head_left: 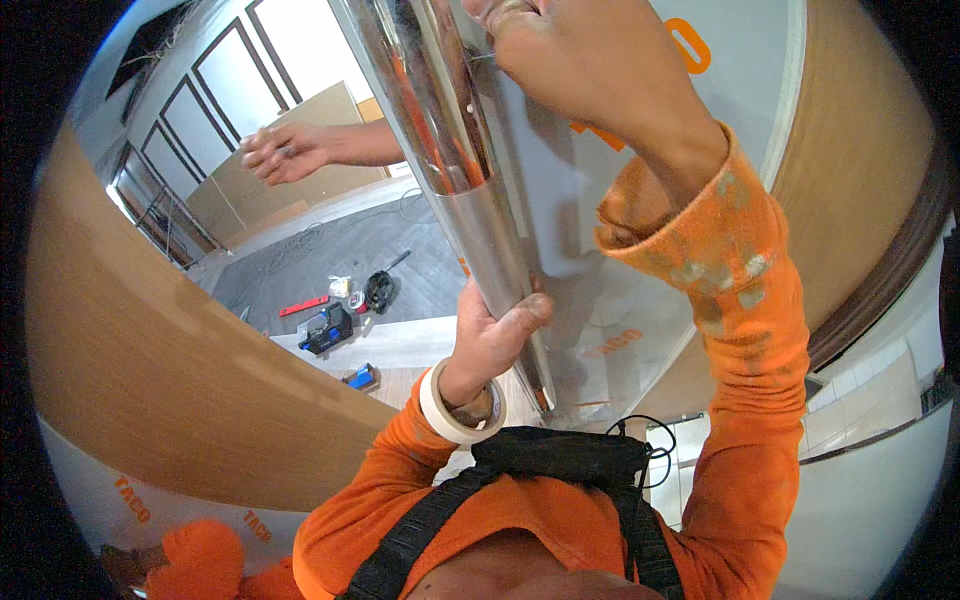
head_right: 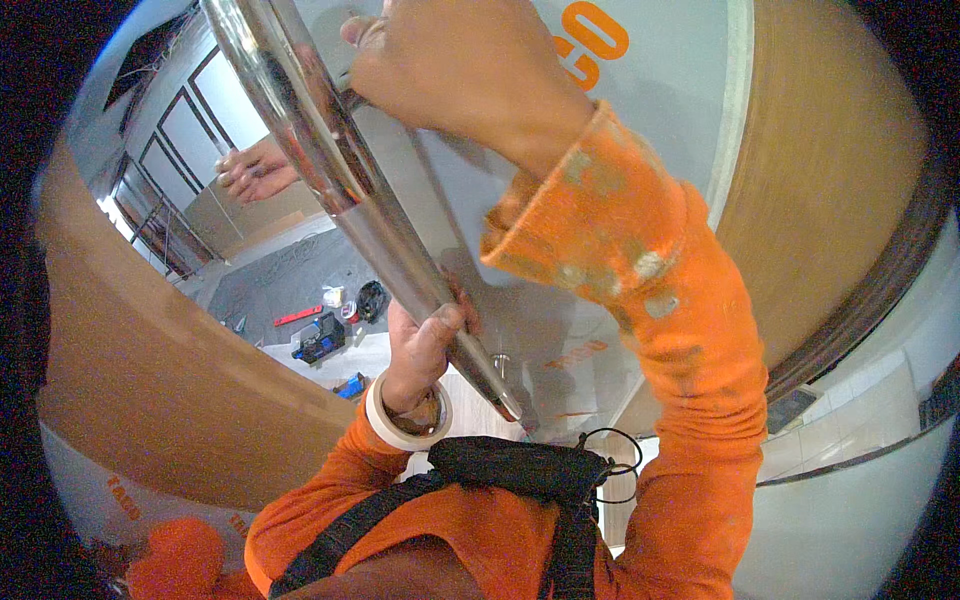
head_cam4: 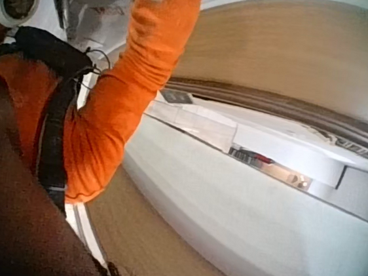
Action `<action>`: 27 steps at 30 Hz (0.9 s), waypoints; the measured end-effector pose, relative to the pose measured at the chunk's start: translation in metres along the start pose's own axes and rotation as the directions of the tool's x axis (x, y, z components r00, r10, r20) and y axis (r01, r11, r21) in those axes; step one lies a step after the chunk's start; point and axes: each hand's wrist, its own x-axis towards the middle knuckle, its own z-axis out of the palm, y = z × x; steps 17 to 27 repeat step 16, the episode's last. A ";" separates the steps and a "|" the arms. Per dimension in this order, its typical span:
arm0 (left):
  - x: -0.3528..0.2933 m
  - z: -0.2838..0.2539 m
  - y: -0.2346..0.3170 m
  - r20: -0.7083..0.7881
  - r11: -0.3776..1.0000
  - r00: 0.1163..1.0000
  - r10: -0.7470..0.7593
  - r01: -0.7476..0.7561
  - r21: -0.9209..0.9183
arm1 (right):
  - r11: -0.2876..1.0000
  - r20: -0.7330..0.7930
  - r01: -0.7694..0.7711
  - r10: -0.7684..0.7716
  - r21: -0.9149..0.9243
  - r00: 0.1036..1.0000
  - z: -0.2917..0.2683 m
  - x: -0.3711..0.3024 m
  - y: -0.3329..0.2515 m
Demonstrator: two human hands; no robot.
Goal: The person installs a large metallic door handle onto a white door by aligning the handle, inserting screws, and tightening them with an Allen key and a screwdriver while another person assists by holding parts.
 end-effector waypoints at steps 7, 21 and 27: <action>0.001 0.004 0.002 0.002 1.000 1.000 0.021 -0.021 0.023 | 0.949 0.043 -0.216 0.232 -0.231 0.972 -0.001 0.014 -0.021; 0.003 0.007 0.005 -0.025 0.999 1.000 0.015 -0.014 0.040 | 0.952 0.114 -0.235 0.260 -0.197 0.959 -0.008 0.016 -0.018; 0.003 0.007 0.005 -0.025 0.999 1.000 0.015 -0.014 0.040 | 0.952 0.114 -0.235 0.260 -0.197 0.959 -0.008 0.016 -0.018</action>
